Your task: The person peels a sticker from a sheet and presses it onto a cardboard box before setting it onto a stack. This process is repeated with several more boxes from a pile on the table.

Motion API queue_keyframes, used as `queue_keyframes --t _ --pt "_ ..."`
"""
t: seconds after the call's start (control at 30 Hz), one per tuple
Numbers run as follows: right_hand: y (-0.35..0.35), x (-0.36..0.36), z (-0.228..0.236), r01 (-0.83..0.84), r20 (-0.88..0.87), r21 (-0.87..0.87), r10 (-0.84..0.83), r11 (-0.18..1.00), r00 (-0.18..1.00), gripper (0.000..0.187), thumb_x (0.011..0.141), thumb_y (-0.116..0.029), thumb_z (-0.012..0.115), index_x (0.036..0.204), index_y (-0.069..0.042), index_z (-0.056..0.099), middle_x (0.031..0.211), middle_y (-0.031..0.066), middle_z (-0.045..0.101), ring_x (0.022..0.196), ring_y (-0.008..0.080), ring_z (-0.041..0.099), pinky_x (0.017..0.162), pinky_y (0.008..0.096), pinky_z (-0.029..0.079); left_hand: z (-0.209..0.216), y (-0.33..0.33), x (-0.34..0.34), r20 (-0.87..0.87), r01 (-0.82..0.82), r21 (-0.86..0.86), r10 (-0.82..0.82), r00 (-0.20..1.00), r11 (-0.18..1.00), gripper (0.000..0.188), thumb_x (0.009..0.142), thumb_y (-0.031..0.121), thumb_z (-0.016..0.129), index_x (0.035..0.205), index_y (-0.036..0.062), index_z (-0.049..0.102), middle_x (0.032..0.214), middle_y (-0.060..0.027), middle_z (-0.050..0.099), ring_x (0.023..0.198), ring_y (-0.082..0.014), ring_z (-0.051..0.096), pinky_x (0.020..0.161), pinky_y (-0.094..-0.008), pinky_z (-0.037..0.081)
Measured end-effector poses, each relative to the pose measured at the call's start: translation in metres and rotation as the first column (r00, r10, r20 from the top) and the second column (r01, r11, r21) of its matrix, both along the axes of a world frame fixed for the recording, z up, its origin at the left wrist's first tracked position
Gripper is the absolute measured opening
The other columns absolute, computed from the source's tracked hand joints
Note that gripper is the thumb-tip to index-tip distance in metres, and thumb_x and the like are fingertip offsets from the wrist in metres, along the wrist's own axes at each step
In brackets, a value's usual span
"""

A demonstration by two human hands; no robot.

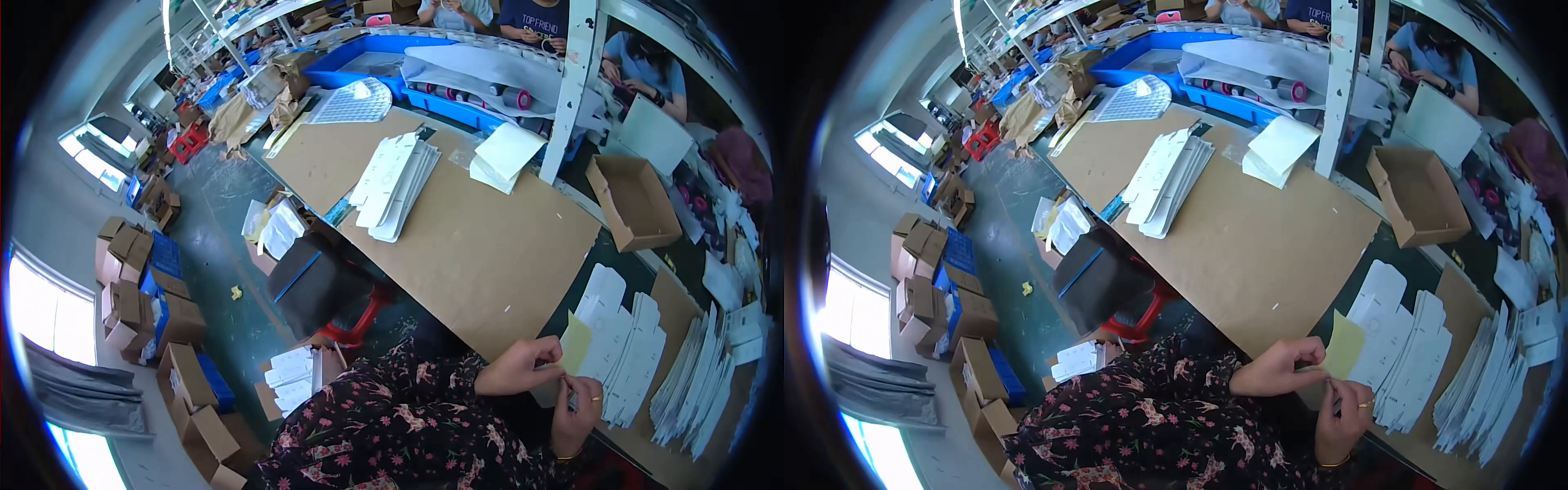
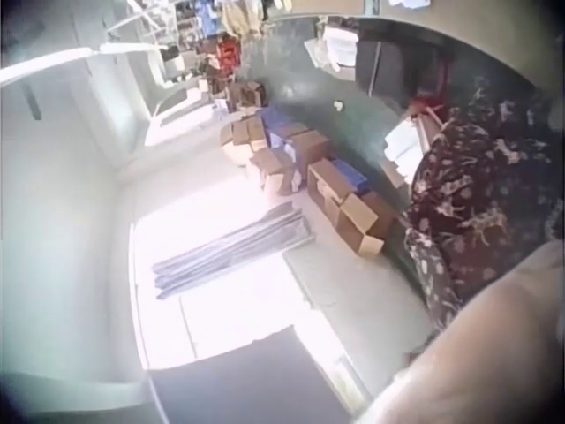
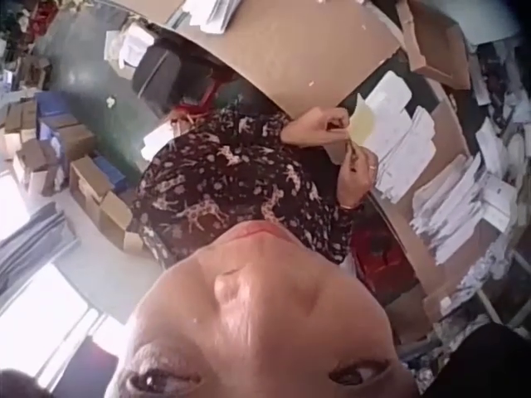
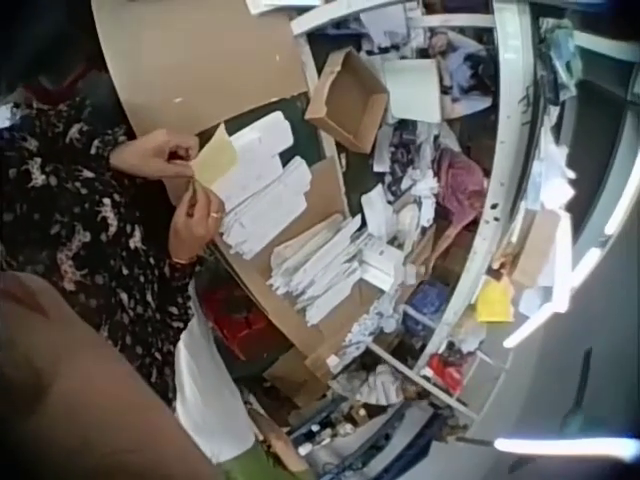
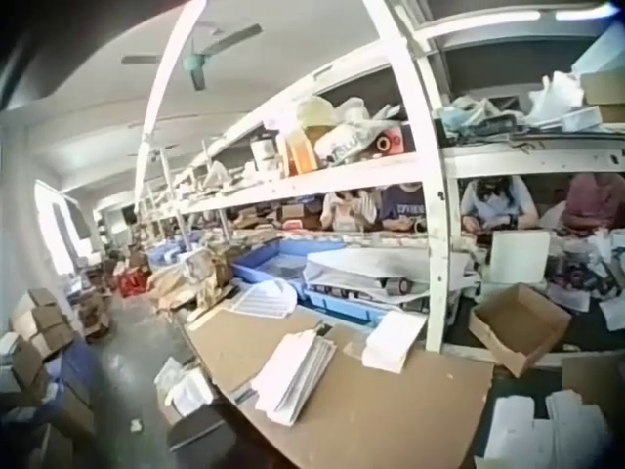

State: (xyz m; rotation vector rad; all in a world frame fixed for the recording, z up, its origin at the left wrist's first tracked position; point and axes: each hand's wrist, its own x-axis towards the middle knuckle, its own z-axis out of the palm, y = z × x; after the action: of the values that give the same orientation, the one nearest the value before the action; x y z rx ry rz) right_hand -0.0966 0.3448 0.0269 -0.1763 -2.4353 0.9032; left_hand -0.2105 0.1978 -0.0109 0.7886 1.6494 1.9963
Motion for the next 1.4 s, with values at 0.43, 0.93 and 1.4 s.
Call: queue_keyframes --t 0.43,0.93,1.4 --pt "0.01 -0.01 -0.003 0.086 -0.003 -0.247 -0.09 0.965 0.996 0.009 0.089 0.003 0.076 0.096 0.001 0.071 0.093 0.0102 0.069 0.086 0.0218 0.068 0.078 0.0322 0.053 0.004 0.015 -0.024 0.497 0.067 -0.008 -0.055 0.866 0.998 0.016 0.098 0.0 0.073 0.109 -0.0021 0.061 0.098 -0.0087 0.077 0.087 -0.0098 0.072 0.076 -0.0227 0.057" --pt "0.081 0.01 -0.053 0.27 0.034 -0.665 -0.332 0.697 0.943 0.013 0.108 -0.006 0.059 0.118 0.001 0.062 0.125 0.0119 0.071 0.11 0.0141 0.068 0.099 0.0263 0.052 -0.014 0.009 -0.06 0.167 0.264 -0.03 -0.256 0.952 0.964 0.019 0.101 0.0 0.067 0.119 -0.0022 0.063 0.136 -0.0132 0.066 0.124 -0.0133 0.061 0.106 -0.0301 0.048" --pt "0.024 0.021 -0.051 0.226 0.045 -0.802 -0.322 0.553 0.946 0.014 0.108 -0.004 0.058 0.119 0.003 0.063 0.125 0.0111 0.073 0.109 0.0099 0.067 0.096 0.0262 0.053 -0.015 0.001 -0.003 -0.157 0.185 -0.317 -0.244 0.957 0.93 0.061 0.107 0.004 0.056 0.162 -0.0057 0.032 0.161 -0.0204 0.046 0.145 -0.0243 0.048 0.119 -0.0347 0.037"
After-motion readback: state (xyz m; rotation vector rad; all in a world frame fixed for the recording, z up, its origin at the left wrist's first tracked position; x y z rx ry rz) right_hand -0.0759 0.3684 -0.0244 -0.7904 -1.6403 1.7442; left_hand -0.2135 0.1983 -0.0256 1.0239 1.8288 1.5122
